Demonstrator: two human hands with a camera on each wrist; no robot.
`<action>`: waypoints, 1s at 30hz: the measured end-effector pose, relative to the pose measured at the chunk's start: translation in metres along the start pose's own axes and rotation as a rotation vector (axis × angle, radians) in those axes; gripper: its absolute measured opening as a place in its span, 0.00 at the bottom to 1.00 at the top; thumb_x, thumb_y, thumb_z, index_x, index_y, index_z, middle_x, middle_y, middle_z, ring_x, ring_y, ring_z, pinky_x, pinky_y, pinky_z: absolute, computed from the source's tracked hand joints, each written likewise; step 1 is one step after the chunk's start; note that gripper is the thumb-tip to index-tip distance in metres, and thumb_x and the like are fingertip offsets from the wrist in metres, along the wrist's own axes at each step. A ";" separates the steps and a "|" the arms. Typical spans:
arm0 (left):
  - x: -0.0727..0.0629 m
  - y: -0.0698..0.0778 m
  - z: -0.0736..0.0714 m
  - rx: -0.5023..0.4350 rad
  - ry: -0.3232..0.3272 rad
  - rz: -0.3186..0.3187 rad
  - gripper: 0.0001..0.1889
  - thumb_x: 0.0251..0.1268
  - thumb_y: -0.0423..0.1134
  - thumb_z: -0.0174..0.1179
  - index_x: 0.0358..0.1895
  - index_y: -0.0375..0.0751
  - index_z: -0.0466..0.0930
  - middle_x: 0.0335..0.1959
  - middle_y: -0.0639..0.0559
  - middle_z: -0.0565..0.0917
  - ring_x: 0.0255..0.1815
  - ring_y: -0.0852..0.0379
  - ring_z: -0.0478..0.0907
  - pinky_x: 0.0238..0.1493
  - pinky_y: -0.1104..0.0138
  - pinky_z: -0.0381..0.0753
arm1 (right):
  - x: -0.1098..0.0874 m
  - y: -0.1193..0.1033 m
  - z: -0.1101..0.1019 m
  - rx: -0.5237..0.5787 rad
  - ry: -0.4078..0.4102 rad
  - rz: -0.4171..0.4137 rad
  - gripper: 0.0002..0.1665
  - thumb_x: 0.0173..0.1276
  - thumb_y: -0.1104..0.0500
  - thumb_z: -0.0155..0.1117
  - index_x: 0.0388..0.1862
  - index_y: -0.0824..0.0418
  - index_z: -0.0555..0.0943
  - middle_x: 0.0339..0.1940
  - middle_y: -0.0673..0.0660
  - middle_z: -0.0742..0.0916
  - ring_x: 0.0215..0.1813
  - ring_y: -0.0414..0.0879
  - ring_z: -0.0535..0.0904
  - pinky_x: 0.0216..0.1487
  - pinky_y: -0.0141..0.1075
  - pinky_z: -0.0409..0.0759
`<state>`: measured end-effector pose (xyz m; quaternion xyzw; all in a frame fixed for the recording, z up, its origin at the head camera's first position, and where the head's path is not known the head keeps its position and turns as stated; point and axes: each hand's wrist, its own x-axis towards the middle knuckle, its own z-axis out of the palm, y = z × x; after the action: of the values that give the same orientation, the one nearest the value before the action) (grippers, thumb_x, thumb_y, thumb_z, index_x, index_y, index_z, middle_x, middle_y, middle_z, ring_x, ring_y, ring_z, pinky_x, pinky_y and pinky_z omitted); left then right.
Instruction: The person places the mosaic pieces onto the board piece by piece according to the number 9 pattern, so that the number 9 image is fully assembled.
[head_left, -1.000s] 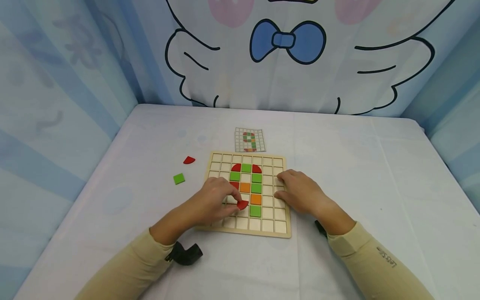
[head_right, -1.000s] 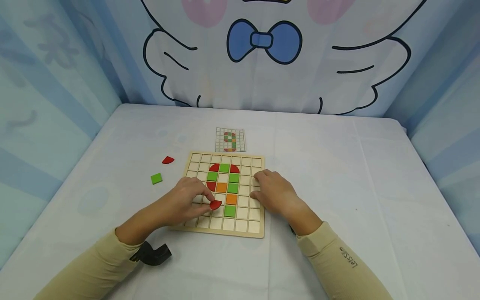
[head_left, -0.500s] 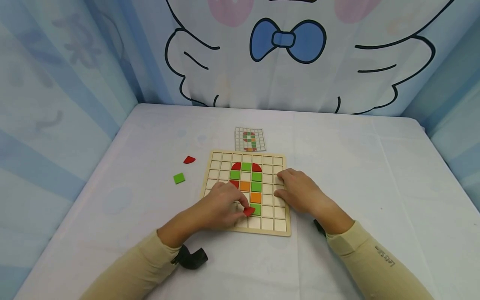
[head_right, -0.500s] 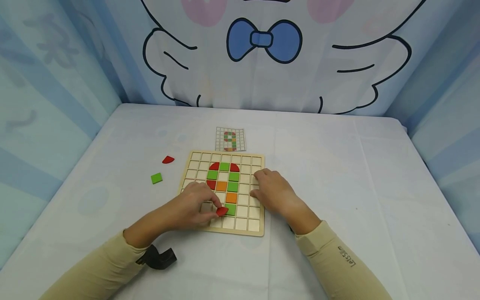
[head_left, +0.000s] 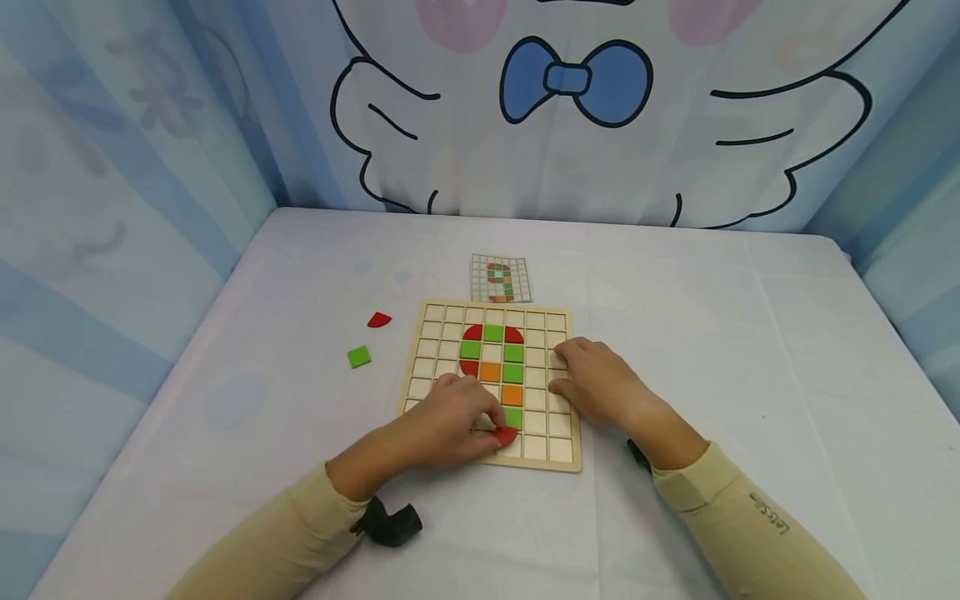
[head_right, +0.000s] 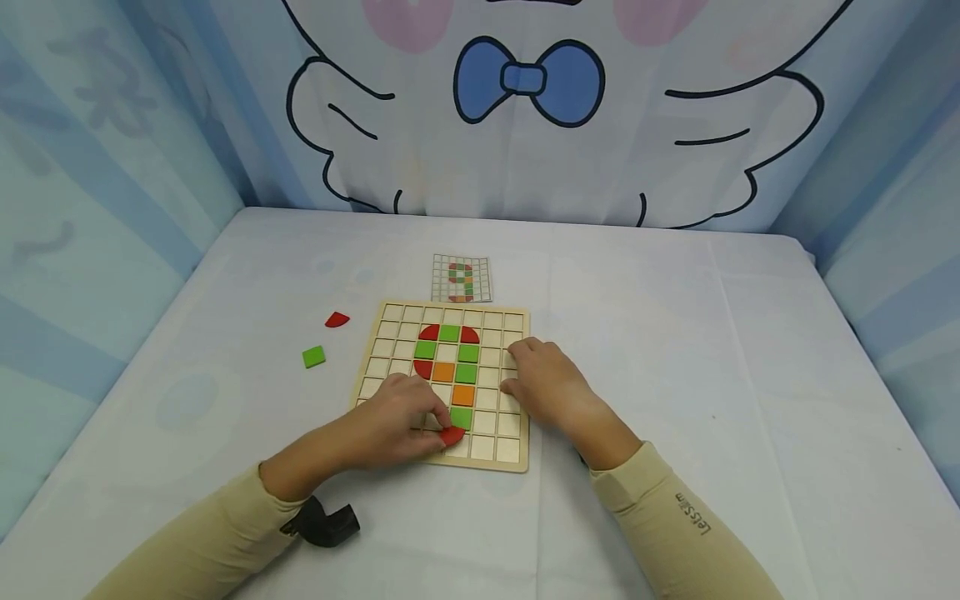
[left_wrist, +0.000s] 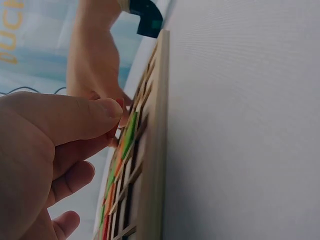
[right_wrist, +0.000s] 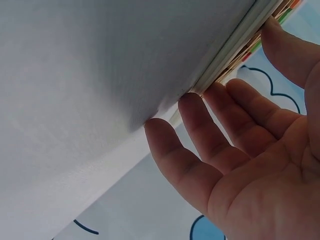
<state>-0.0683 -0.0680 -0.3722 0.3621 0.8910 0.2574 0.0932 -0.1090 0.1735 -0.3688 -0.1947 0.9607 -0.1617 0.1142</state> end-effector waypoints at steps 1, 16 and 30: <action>0.000 0.000 0.001 0.004 -0.005 -0.001 0.04 0.62 0.42 0.71 0.37 0.50 0.86 0.33 0.65 0.82 0.43 0.60 0.73 0.61 0.52 0.64 | 0.000 0.000 0.000 0.001 0.000 0.001 0.31 0.72 0.55 0.65 0.65 0.74 0.71 0.63 0.70 0.78 0.65 0.65 0.73 0.66 0.54 0.68; 0.001 0.000 0.008 0.062 -0.027 0.007 0.05 0.62 0.40 0.70 0.38 0.50 0.85 0.36 0.63 0.81 0.48 0.58 0.74 0.61 0.52 0.63 | 0.000 0.000 -0.001 -0.032 0.000 0.007 0.30 0.73 0.54 0.64 0.64 0.73 0.72 0.62 0.68 0.79 0.63 0.64 0.74 0.64 0.53 0.70; 0.001 0.003 0.008 0.121 -0.005 0.025 0.05 0.62 0.42 0.71 0.38 0.52 0.85 0.35 0.65 0.82 0.47 0.60 0.74 0.60 0.52 0.63 | 0.000 0.000 0.000 -0.023 0.006 0.005 0.30 0.72 0.54 0.65 0.64 0.73 0.72 0.62 0.68 0.78 0.64 0.64 0.74 0.65 0.54 0.70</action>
<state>-0.0646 -0.0622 -0.3778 0.3786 0.9003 0.2032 0.0700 -0.1092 0.1740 -0.3685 -0.1928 0.9633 -0.1512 0.1094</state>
